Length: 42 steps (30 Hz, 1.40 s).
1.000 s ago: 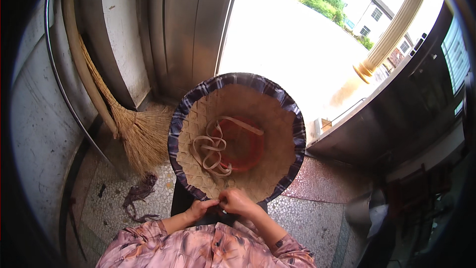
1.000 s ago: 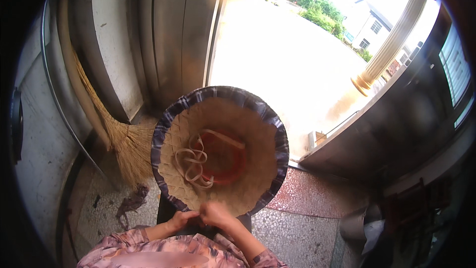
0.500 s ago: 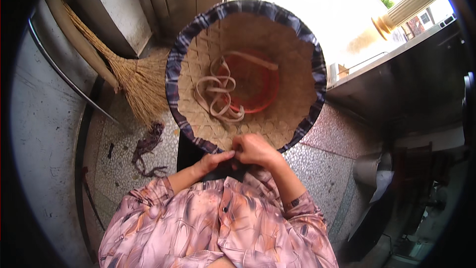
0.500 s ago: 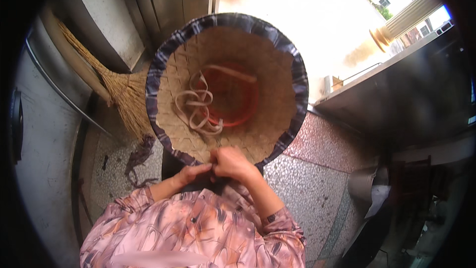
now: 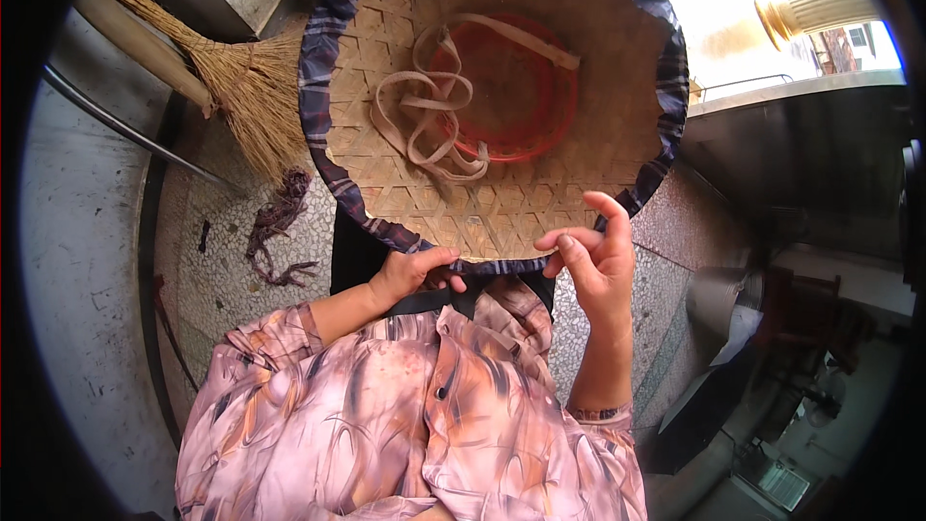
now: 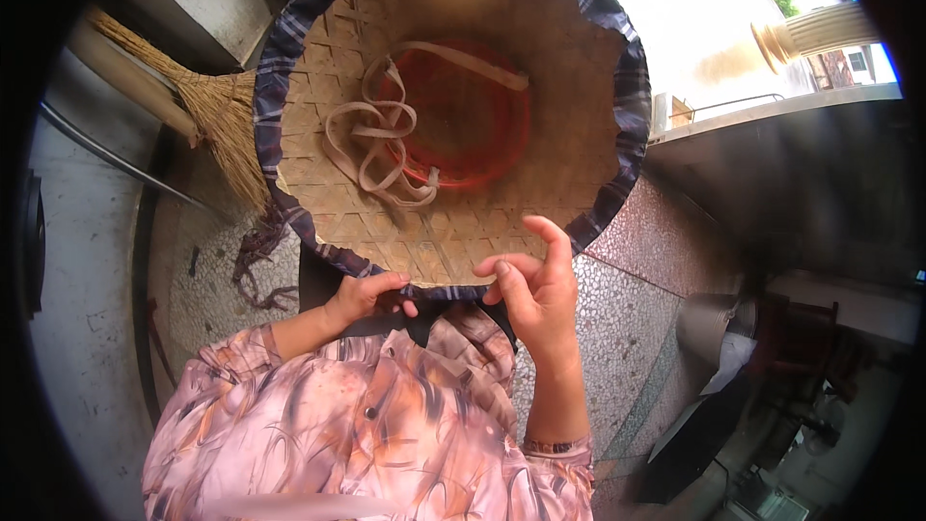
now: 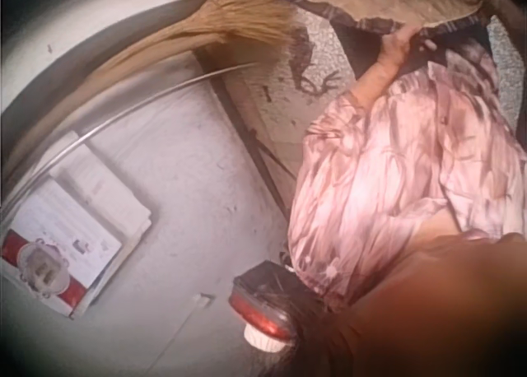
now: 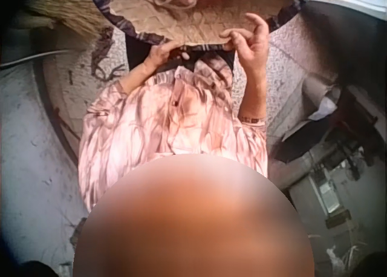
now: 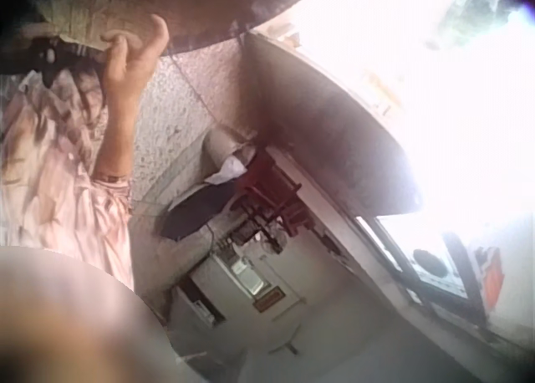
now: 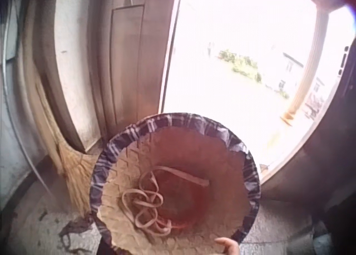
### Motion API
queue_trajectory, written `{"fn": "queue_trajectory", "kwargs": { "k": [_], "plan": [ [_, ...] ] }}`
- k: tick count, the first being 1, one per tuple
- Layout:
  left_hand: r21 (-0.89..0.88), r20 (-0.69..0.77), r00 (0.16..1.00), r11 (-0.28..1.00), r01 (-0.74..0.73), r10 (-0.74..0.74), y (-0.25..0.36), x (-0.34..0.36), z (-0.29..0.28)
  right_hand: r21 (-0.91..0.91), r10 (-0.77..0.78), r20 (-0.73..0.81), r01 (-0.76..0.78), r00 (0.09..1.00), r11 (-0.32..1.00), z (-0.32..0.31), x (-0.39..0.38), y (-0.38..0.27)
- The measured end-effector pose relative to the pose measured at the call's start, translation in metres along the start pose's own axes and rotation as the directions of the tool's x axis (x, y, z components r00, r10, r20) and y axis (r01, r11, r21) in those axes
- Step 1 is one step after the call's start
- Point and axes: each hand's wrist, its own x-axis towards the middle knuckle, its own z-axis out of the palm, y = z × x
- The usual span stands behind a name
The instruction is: Sewing a fabric trim onto the edge of a straw hat using a needle and thread.
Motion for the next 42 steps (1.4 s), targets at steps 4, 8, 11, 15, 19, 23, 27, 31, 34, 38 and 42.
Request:
{"fn": "queue_trajectory", "kwargs": {
  "k": [4, 8, 11, 15, 19, 23, 27, 31, 34, 38, 42],
  "plan": [
    [0.084, 0.017, 1.000, 0.996, 0.018, -0.019, -0.001, 0.004, -0.004, -0.183, 0.017, -0.082, -0.032, 0.997, 0.983, -0.003, -0.025, 0.011],
    [0.197, 0.012, 0.998, 0.978, -0.070, 0.069, 0.008, -0.003, 0.005, -0.567, -0.197, 0.004, 0.164, 0.980, 0.807, 0.010, -0.032, 0.016],
    [0.213, -0.016, 0.994, 0.972, -0.100, 0.105, 0.012, -0.009, 0.014, -0.596, -0.163, 0.020, 0.143, 0.986, 0.790, 0.022, -0.037, 0.018],
    [0.314, -0.035, 0.995, 0.947, -0.073, 0.088, 0.015, -0.009, 0.014, -0.653, -0.153, 0.041, 0.142, 0.987, 0.744, 0.025, -0.040, 0.023],
    [0.278, -0.012, 0.986, 0.948, -0.156, 0.166, 0.001, -0.004, 0.007, -0.713, -0.173, 0.035, 0.146, 0.984, 0.685, 0.035, -0.039, 0.028],
    [0.325, -0.007, 0.980, 0.927, -0.185, 0.198, -0.002, -0.004, 0.007, -0.687, -0.208, 0.089, 0.211, 0.974, 0.695, 0.033, -0.039, 0.037],
    [0.267, -0.019, 0.991, 0.955, -0.126, 0.136, 0.005, -0.006, 0.011, -0.730, -0.125, 0.059, 0.128, 0.990, 0.671, 0.036, -0.041, 0.032],
    [0.317, 0.017, 0.992, 0.941, -0.121, 0.122, 0.004, -0.002, 0.006, -0.740, -0.112, 0.042, 0.107, 0.993, 0.664, 0.037, -0.042, 0.032],
    [0.267, 0.016, 0.991, 0.955, -0.132, 0.132, 0.010, -0.007, 0.011, -0.728, -0.141, 0.047, 0.131, 0.989, 0.673, 0.035, -0.041, 0.032],
    [0.283, 0.008, 0.993, 0.952, -0.118, 0.121, 0.012, -0.009, 0.013, -0.733, -0.154, 0.064, 0.151, 0.986, 0.663, 0.035, -0.040, 0.031],
    [0.291, 0.044, 0.978, 0.934, -0.207, 0.203, 0.002, -0.006, 0.008, -0.744, -0.151, 0.076, 0.157, 0.986, 0.649, 0.037, -0.040, 0.030]
  ]
}}
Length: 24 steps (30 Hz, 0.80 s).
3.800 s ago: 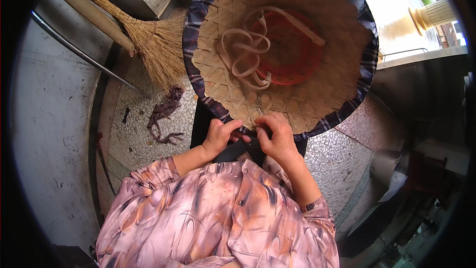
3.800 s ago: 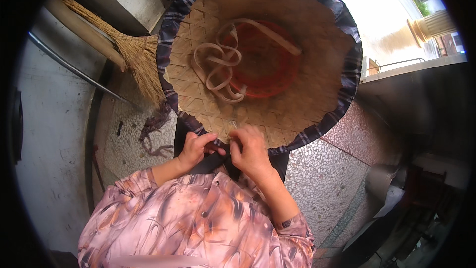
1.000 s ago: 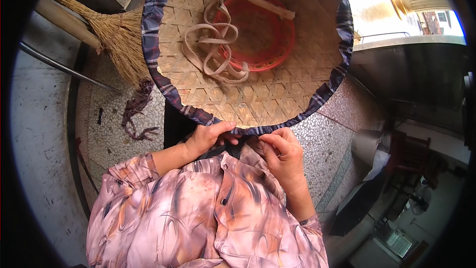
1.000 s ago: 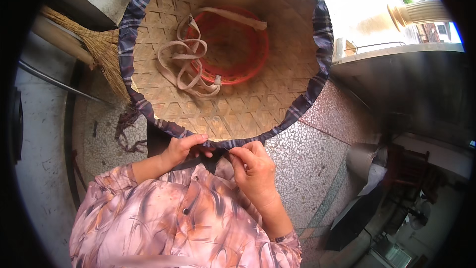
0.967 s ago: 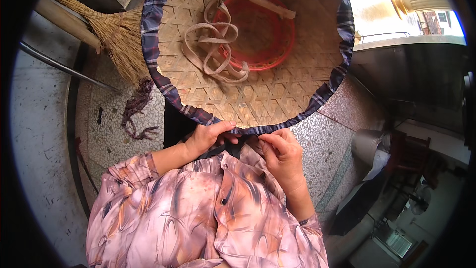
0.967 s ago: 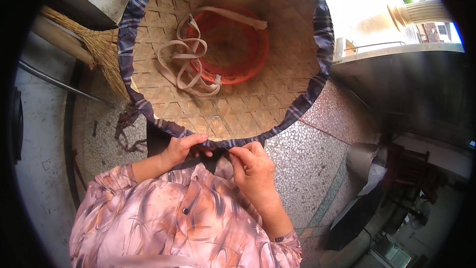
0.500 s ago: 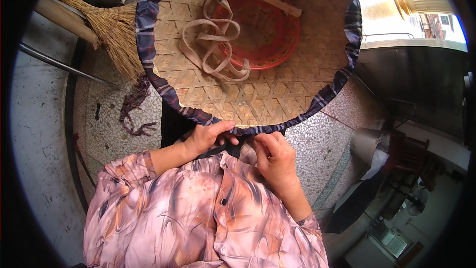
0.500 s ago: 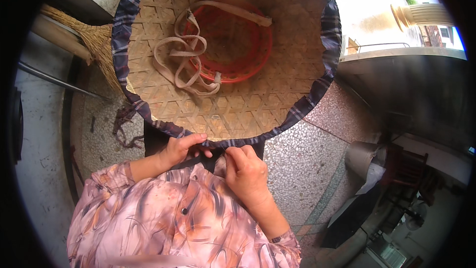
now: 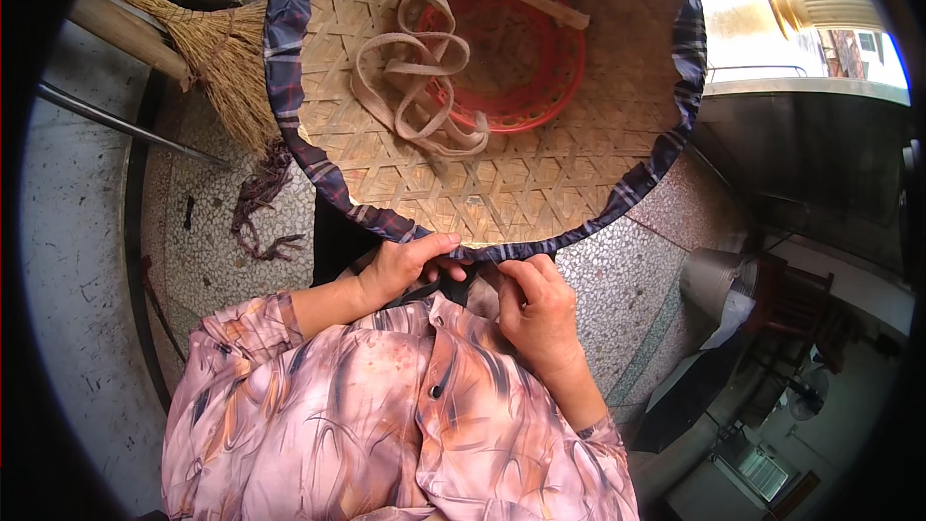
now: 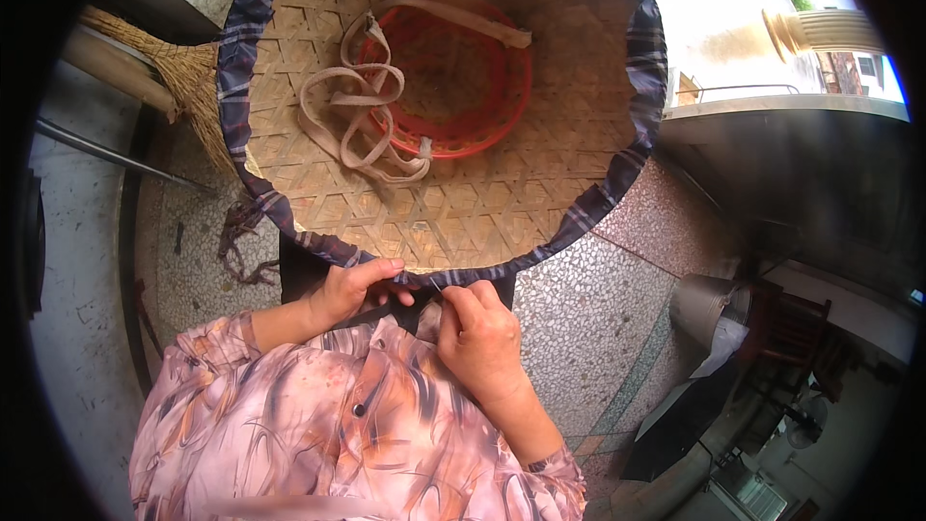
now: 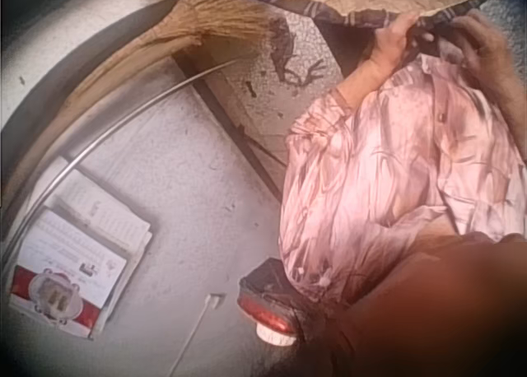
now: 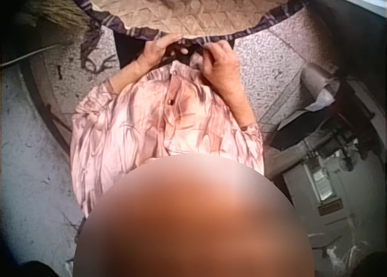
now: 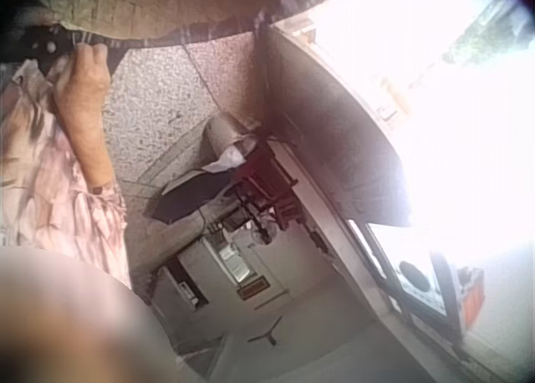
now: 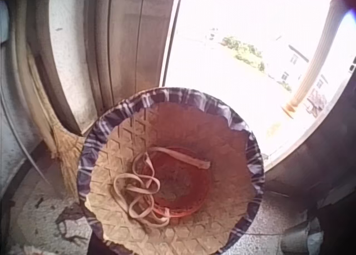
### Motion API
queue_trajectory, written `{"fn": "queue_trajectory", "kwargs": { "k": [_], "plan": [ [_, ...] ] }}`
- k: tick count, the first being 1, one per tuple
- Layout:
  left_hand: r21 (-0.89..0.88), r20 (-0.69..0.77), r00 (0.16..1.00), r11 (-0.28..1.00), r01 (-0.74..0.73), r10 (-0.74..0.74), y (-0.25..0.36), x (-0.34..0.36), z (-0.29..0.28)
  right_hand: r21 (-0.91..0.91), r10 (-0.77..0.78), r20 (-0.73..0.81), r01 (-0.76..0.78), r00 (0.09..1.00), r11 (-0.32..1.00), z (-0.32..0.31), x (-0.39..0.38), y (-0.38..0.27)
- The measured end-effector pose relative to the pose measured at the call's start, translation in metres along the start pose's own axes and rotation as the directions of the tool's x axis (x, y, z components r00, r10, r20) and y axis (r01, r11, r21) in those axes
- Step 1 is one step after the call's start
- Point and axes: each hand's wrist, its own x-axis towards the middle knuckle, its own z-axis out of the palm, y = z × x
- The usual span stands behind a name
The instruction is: Sewing a fabric trim onto the edge of a straw hat using a needle and thread.
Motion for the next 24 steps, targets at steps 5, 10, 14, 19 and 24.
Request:
{"fn": "queue_trajectory", "kwargs": {
  "k": [5, 10, 14, 19, 24],
  "plan": [
    [-0.014, -0.011, 0.999, 0.999, 0.030, -0.030, 0.0054, -0.0013, 0.0021, -0.014, -0.011, -0.002, 0.011, 1.000, 1.000, 0.0030, 0.0013, 0.0027],
    [-0.032, -0.014, 0.999, 0.999, 0.042, -0.042, 0.0073, -0.0012, 0.0030, -0.002, -0.024, -0.014, 0.024, 1.000, 1.000, 0.0063, 0.0029, 0.0054],
    [-0.056, -0.020, 0.997, 0.996, 0.075, -0.076, 0.0056, 0.0001, 0.0031, 0.007, -0.022, -0.004, 0.022, 1.000, 1.000, 0.0073, 0.0032, 0.0049],
    [-0.070, -0.024, 1.000, 0.998, 0.007, -0.009, 0.0034, -0.0005, 0.0039, -0.011, -0.022, 0.003, 0.022, 1.000, 1.000, 0.0052, 0.0030, 0.0078],
    [-0.010, -0.015, 1.000, 1.000, 0.012, -0.013, 0.0024, -0.0004, 0.0028, -0.010, -0.024, 0.010, 0.024, 1.000, 1.000, 0.0062, 0.0037, 0.0066]
  ]
}}
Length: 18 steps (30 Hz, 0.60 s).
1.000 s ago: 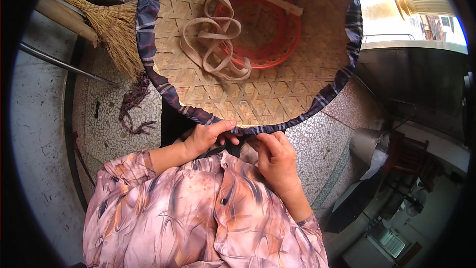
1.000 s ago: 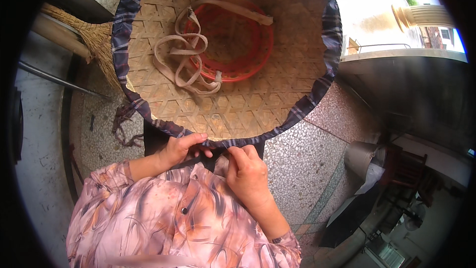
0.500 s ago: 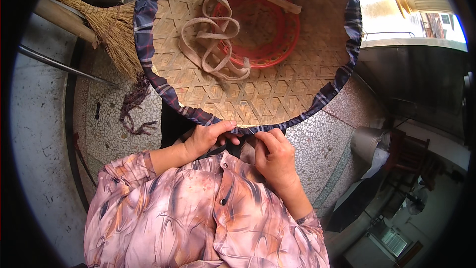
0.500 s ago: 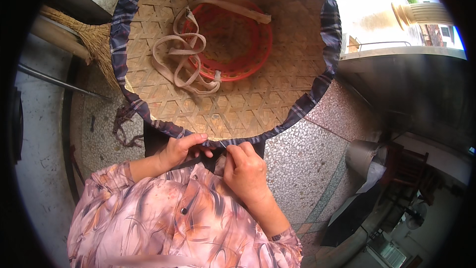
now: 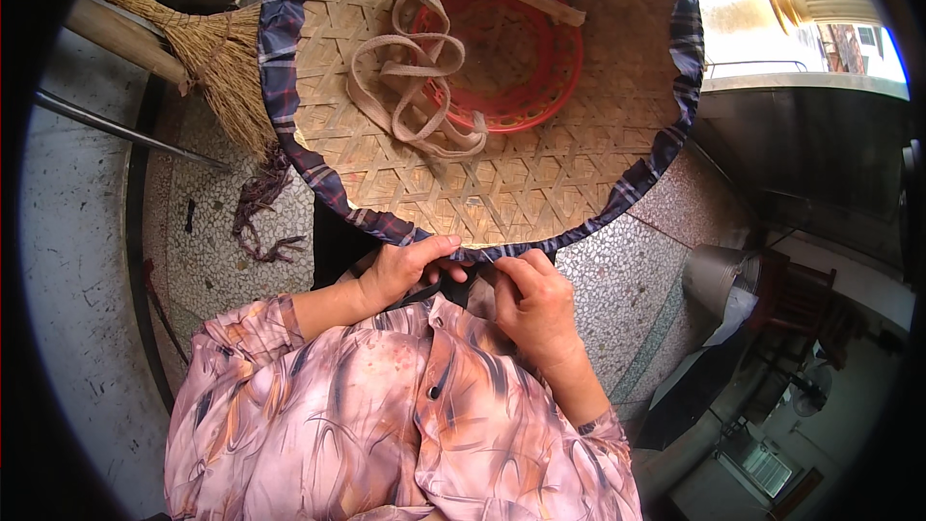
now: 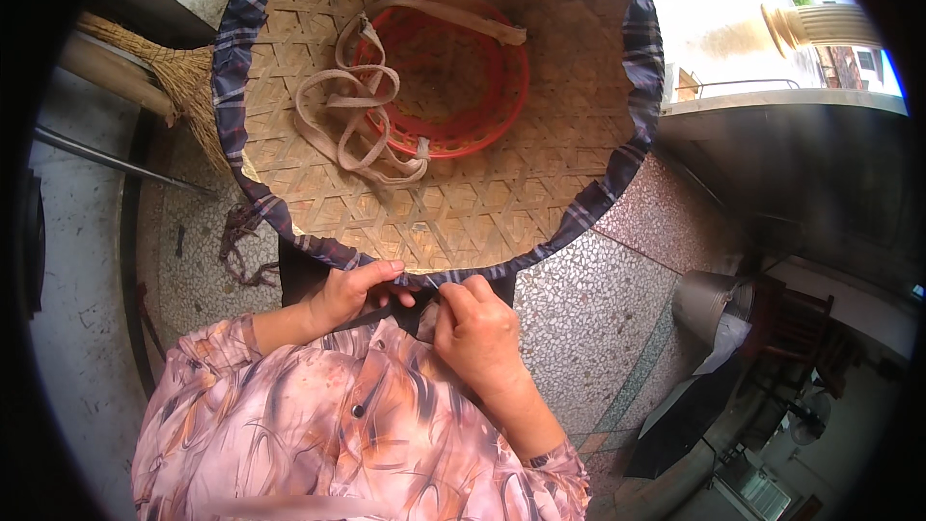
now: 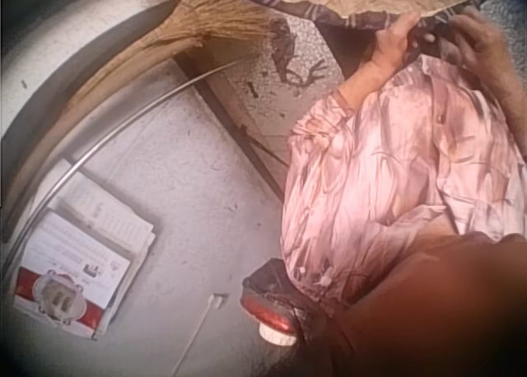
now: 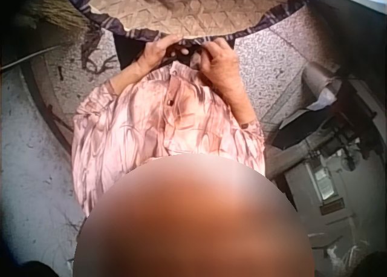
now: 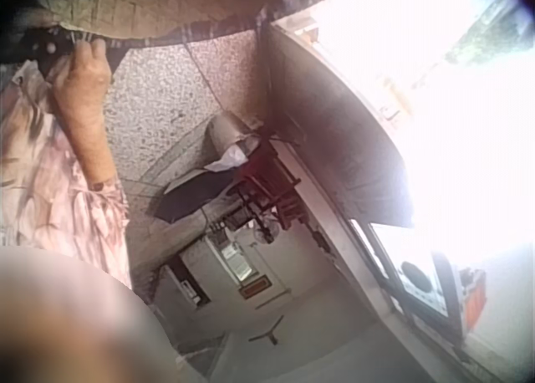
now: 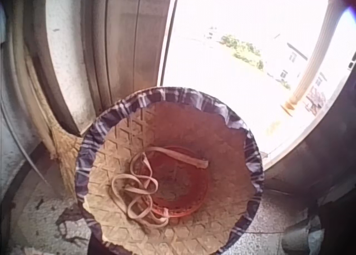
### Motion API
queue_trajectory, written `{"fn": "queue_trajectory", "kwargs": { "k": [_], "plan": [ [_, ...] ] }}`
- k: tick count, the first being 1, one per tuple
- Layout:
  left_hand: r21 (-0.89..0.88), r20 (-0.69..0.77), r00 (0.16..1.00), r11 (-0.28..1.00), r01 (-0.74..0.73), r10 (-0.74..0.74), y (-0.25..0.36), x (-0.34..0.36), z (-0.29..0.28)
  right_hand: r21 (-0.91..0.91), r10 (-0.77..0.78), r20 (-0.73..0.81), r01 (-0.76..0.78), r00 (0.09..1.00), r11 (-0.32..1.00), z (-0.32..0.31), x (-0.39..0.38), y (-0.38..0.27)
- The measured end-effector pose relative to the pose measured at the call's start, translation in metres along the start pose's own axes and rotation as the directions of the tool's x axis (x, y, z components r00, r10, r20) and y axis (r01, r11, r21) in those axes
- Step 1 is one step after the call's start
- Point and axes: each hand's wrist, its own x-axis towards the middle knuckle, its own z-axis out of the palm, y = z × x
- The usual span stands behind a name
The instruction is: Sewing a fabric trim onto the edge of a straw hat using a needle and thread.
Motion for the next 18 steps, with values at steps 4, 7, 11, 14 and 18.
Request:
{"fn": "queue_trajectory", "kwargs": {
  "k": [4, 7, 11, 14, 18],
  "plan": [
    [0.010, 0.003, 1.000, 1.000, 0.005, -0.005, -0.001, 0.001, 0.000, -0.027, 0.009, 0.006, -0.009, 1.000, 1.000, 0.001, 0.001, -0.003],
    [-0.003, 0.008, 0.999, 0.999, 0.039, -0.039, 0.002, 0.001, 0.001, -0.035, -0.003, -0.009, 0.003, 1.000, 0.999, 0.004, 0.001, -0.002],
    [0.008, 0.005, 0.999, 0.999, 0.049, -0.049, 0.004, 0.000, 0.002, -0.033, -0.004, -0.011, 0.004, 1.000, 0.999, 0.000, 0.002, -0.001],
    [0.054, 0.012, 0.999, 0.998, -0.031, 0.031, -0.002, 0.000, 0.001, -0.034, 0.012, 0.020, -0.012, 1.000, 0.999, -0.004, 0.004, -0.001],
    [0.059, 0.017, 0.997, 0.995, -0.075, 0.074, -0.006, 0.001, 0.000, -0.055, 0.018, 0.043, -0.016, 0.999, 0.998, -0.006, 0.004, -0.004]
  ]
}}
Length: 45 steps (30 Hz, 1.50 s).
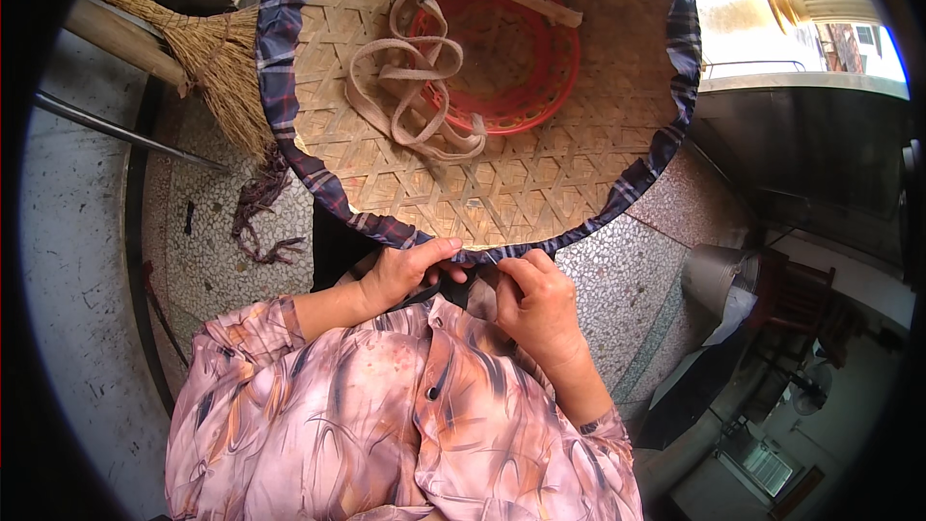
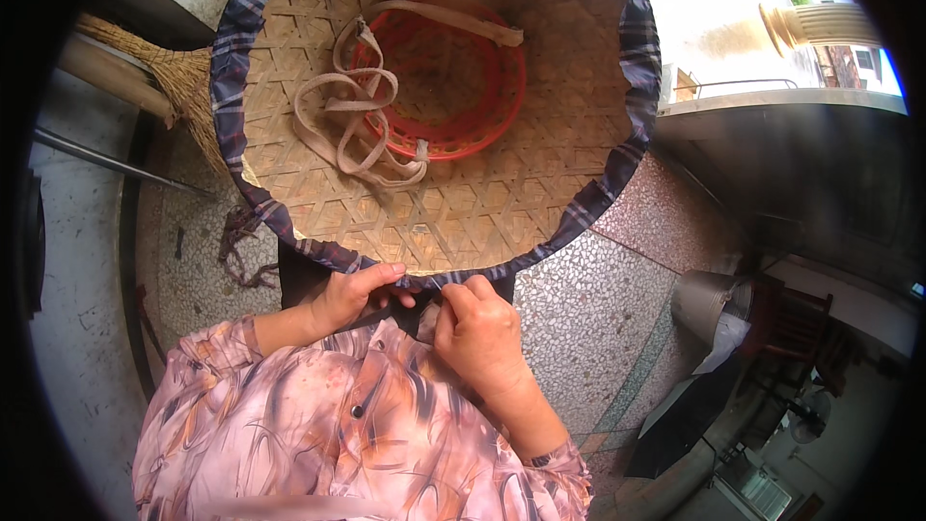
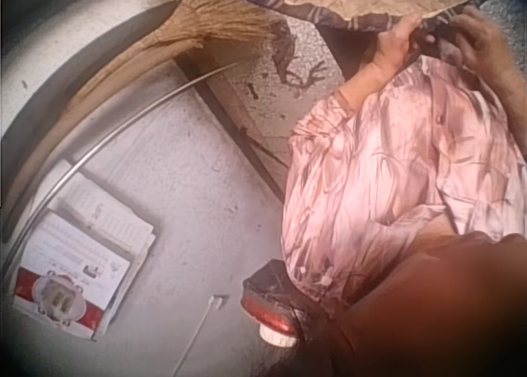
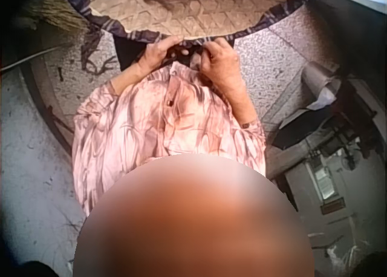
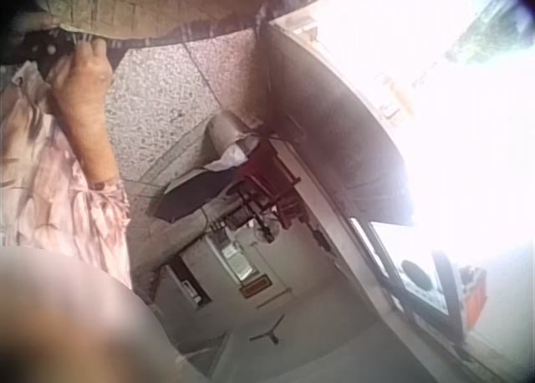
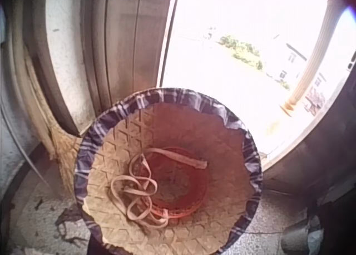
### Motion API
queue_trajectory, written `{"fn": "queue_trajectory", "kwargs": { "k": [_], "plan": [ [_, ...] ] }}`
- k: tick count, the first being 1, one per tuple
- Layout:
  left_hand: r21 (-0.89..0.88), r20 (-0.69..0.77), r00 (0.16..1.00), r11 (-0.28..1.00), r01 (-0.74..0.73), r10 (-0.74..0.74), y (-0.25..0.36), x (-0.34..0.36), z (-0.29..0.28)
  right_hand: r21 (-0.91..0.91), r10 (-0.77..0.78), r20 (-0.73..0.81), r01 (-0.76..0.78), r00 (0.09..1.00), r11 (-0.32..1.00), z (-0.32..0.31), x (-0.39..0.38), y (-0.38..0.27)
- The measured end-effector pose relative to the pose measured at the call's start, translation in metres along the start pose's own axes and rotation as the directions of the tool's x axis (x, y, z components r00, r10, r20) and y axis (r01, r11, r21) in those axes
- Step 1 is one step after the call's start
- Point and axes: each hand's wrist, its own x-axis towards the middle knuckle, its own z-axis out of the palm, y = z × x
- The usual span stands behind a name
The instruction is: Sewing a fabric trim onto the edge of a straw hat using a needle and thread.
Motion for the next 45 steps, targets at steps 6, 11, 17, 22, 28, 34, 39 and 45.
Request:
{"fn": "queue_trajectory", "kwargs": {
  "k": [6, 11, 17, 22, 28, 34, 39, 45],
  "plan": [
    [0.012, -0.005, 1.000, 1.000, -0.015, 0.015, 0.000, 0.000, -0.001, 0.009, 0.002, 0.002, -0.002, 1.000, 1.000, 0.000, 0.001, -0.001],
    [-0.036, -0.016, 1.000, 0.999, 0.002, -0.003, 0.001, 0.002, 0.002, 0.009, 0.003, 0.013, -0.003, 1.000, 1.000, -0.001, 0.002, 0.000],
    [-0.009, -0.025, 0.998, 0.998, 0.058, -0.059, 0.006, -0.001, 0.001, -0.027, -0.002, 0.050, 0.003, 0.999, 1.000, -0.001, 0.007, -0.004],
    [0.087, -0.006, 1.000, 0.996, 0.027, -0.027, 0.009, -0.004, 0.001, -0.008, 0.011, 0.035, -0.011, 0.999, 1.000, 0.007, 0.003, 0.002],
    [0.104, 0.000, 1.000, 0.995, 0.008, -0.008, 0.009, -0.004, 0.000, 0.131, -0.026, -0.083, 0.037, 0.996, 0.991, 0.018, -0.004, 0.010],
    [0.098, 0.006, 0.995, 0.990, 0.098, -0.099, 0.012, -0.002, 0.000, 0.105, -0.024, -0.091, 0.034, 0.996, 0.994, 0.019, -0.003, 0.010],
    [0.123, 0.014, 1.000, 0.992, 0.022, -0.024, 0.006, -0.003, 0.000, 0.060, -0.040, -0.057, 0.044, 0.998, 0.997, 0.014, 0.000, 0.006],
    [0.062, -0.025, 0.999, 0.997, 0.046, -0.044, 0.008, -0.003, 0.002, 0.006, -0.021, -0.032, 0.021, 0.999, 1.000, 0.014, 0.001, 0.001]
  ]
}}
